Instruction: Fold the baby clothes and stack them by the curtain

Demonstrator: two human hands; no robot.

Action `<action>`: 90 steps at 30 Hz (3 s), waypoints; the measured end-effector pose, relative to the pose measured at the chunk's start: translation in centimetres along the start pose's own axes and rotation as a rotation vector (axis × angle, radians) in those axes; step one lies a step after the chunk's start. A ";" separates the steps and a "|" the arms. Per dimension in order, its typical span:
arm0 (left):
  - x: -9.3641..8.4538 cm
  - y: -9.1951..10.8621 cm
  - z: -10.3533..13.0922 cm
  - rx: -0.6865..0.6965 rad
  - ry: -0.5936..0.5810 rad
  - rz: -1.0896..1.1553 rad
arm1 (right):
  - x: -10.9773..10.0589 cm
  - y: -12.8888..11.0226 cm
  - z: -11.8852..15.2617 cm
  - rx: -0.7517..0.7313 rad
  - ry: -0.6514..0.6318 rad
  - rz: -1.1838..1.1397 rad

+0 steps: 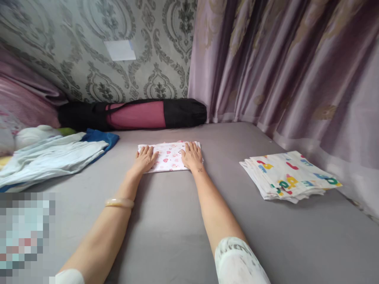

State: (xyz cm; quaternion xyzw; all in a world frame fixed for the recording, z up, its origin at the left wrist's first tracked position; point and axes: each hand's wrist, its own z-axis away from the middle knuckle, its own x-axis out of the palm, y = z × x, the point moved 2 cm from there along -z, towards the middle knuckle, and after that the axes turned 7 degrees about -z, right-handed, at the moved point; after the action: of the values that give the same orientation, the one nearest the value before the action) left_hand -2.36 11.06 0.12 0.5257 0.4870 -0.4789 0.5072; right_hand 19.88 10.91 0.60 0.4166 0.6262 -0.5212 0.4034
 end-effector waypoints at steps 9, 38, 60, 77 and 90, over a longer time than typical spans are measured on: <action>0.1 -0.1 0.1 0.005 0.000 -0.032 | 0.5 0.3 -0.1 0.015 -0.005 0.004; 0.6 5.3 1.9 0.235 0.066 -0.093 | 2.0 -4.4 0.7 -0.121 -0.039 -0.022; -0.8 3.2 1.2 -0.003 0.088 0.033 | 2.6 -7.8 0.2 -0.252 -0.120 -0.070; -0.2 2.6 0.8 0.031 0.097 -0.049 | 2.2 -6.6 -0.3 -0.201 -0.068 -0.047; -0.1 2.3 0.9 0.027 0.104 -0.072 | 2.4 -5.5 -0.4 -0.137 -0.032 -0.041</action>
State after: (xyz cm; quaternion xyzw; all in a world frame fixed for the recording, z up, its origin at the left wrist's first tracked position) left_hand -0.08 10.09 0.34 0.5387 0.5248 -0.4753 0.4566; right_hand 13.91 10.94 0.10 0.3667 0.6622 -0.4917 0.4304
